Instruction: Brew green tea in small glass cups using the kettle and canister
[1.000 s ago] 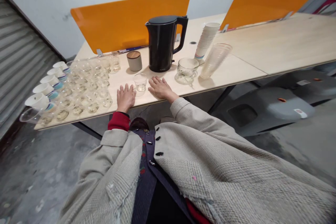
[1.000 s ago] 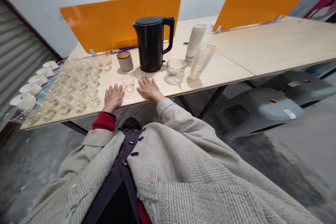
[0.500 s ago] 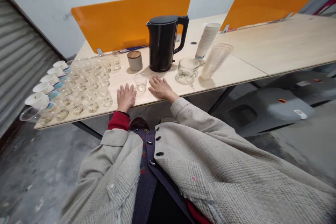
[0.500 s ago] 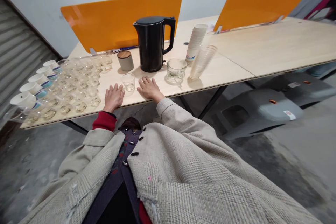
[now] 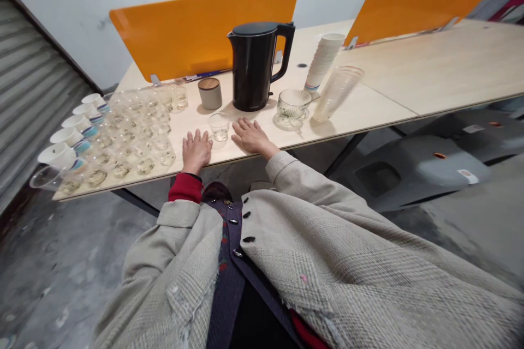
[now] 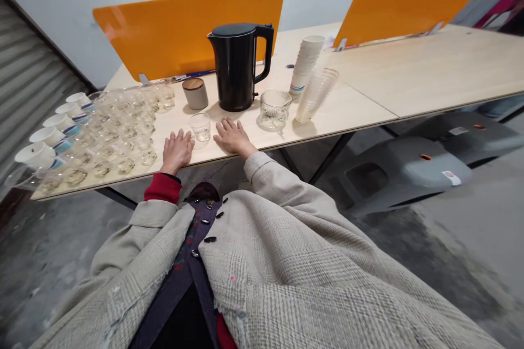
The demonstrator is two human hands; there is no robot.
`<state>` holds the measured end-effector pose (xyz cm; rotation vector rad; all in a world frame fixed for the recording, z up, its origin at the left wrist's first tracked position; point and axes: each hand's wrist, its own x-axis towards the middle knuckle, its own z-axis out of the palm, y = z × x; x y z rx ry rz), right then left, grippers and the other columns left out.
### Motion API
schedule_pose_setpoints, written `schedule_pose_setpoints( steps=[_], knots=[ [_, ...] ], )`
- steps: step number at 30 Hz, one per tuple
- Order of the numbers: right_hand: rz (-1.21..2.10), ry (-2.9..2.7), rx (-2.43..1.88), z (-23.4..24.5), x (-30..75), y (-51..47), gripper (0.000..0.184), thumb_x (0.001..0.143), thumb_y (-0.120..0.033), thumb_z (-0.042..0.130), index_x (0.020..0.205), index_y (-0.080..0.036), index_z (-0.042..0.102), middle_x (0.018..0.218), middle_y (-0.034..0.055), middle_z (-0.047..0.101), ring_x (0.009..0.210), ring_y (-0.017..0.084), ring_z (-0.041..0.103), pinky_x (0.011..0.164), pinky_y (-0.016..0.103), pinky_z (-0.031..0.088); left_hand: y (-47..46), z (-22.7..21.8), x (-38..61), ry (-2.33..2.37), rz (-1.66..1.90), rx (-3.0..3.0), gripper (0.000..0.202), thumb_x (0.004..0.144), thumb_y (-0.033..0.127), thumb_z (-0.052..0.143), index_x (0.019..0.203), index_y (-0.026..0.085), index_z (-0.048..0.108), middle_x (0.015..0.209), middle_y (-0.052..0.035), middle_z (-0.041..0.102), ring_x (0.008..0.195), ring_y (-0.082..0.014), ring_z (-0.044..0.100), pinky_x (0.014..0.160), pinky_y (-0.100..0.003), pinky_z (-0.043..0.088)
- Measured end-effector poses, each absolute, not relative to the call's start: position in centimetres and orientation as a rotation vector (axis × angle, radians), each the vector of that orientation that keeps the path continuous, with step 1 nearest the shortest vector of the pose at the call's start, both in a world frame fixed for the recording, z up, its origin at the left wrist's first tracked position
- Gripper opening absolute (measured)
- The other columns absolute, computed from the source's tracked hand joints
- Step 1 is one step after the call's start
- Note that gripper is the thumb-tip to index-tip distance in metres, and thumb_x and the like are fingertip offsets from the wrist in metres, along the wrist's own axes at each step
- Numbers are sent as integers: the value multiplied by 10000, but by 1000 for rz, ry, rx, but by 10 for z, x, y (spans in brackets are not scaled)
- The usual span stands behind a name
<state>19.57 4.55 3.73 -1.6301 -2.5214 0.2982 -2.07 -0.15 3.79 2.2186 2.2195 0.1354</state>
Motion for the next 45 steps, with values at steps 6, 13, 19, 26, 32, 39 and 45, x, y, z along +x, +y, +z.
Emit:
schedule_pose_setpoints(
  steps=[6,13,19,26,32,39,45],
  knots=[
    [299,-2520,-1638,39,195,44,707,1116,-449,306,1724,-89,298,1835,200,186,1721,361,142,1369,628,137,0,37,-21,2220,135,2209,643,1113,437,250,1696,220,408,1817,-107,303,1693,-391,228,1369,-599,211],
    [295,-2523,-1636,40,196,43,706,1112,-442,316,1721,-86,306,1832,203,194,1720,364,148,1368,634,145,0,35,-22,2210,152,2225,649,1106,439,247,1693,217,413,1815,-120,303,1691,-389,237,1365,-609,217],
    [304,-2520,-1639,41,195,42,704,1113,-438,315,1721,-83,303,1834,201,191,1720,366,146,1371,627,136,0,34,-23,2221,149,2219,636,1113,447,252,1696,245,407,1816,-98,309,1693,-373,235,1364,-604,219],
    [313,-2523,-1647,42,195,41,709,1114,-443,310,1725,-85,295,1837,195,184,1721,366,133,1373,624,130,-1,36,-22,2213,147,2222,637,1114,430,255,1696,223,408,1816,-105,307,1691,-392,230,1365,-599,216],
    [293,-2526,-1636,40,195,43,708,1115,-449,305,1724,-88,300,1835,197,190,1721,364,139,1370,629,140,-1,35,-22,2216,143,2220,641,1111,441,247,1698,236,405,1819,-94,302,1694,-388,224,1367,-601,213],
    [295,-2529,-1637,40,196,42,712,1115,-450,305,1727,-85,292,1837,198,181,1723,359,135,1373,622,139,0,33,-23,2207,159,2223,648,1106,435,249,1696,220,409,1818,-113,296,1694,-390,225,1367,-608,209],
    [293,-2528,-1647,40,195,42,711,1114,-445,302,1727,-83,292,1838,194,182,1722,361,134,1376,614,132,0,33,-23,2209,169,2226,636,1108,434,258,1691,236,418,1816,-102,308,1691,-392,233,1362,-613,216]
  ],
)
